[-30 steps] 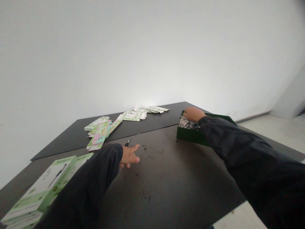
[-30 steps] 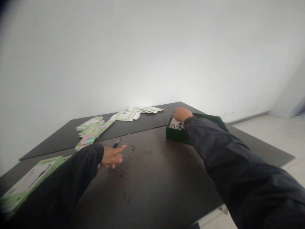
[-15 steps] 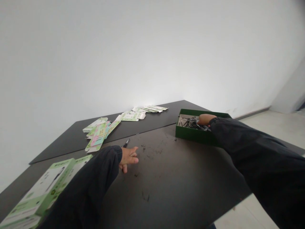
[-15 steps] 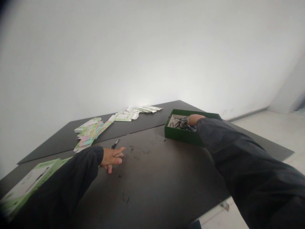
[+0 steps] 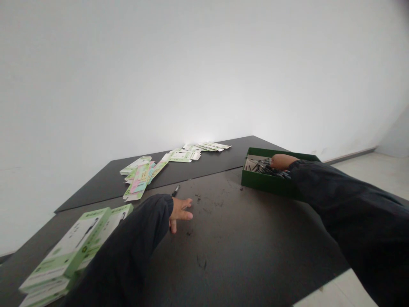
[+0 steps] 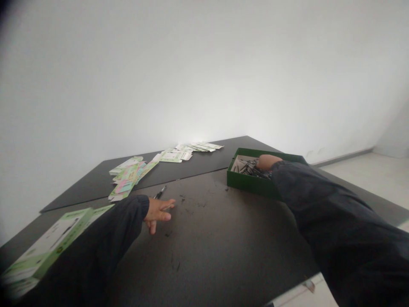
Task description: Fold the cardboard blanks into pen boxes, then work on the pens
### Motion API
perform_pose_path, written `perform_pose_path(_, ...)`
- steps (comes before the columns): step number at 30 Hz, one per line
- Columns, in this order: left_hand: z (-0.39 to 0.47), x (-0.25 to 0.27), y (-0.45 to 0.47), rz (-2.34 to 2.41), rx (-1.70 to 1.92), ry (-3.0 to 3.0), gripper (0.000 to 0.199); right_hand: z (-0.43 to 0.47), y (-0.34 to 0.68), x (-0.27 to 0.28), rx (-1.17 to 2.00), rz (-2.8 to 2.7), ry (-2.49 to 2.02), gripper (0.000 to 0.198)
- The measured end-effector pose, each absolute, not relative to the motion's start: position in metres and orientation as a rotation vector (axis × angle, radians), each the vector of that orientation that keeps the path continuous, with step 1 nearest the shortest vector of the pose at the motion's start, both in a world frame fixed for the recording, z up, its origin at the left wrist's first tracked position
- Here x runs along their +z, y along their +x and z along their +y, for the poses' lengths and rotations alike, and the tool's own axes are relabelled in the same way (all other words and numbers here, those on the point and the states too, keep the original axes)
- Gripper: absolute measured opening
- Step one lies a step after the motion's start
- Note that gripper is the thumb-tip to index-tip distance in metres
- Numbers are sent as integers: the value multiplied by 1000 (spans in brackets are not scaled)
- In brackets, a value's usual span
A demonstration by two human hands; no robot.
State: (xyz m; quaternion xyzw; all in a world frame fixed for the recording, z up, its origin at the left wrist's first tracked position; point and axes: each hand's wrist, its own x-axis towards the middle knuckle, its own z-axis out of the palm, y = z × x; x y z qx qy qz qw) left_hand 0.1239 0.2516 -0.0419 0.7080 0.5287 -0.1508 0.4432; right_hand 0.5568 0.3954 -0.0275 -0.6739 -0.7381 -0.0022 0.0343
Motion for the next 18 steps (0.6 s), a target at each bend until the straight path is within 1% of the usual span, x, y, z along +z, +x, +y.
perform_pose_path(3,251,-43,123,1315,-353,1746,75,403,558,-8,-88,-2283,-2064,29)
perform_pose_path(6,251,-44,122,1293,-320,1743,76,407,552,12,-162,-2265,-2013,36)
perform_pose_path(8,252,-45,121,1275,-305,1741,78,407,543,23,-111,-2230,-1971,38)
perform_pose_path(11,254,-48,118,1266,-309,1733,79,404,528,33,79,-2161,-1889,37)
perform_pose_path(13,256,-49,117,1280,-319,1719,79,401,521,35,148,-2143,-1842,35)
perform_pose_path(18,254,-46,120,1285,-301,1702,77,393,511,39,152,-2097,-1798,32)
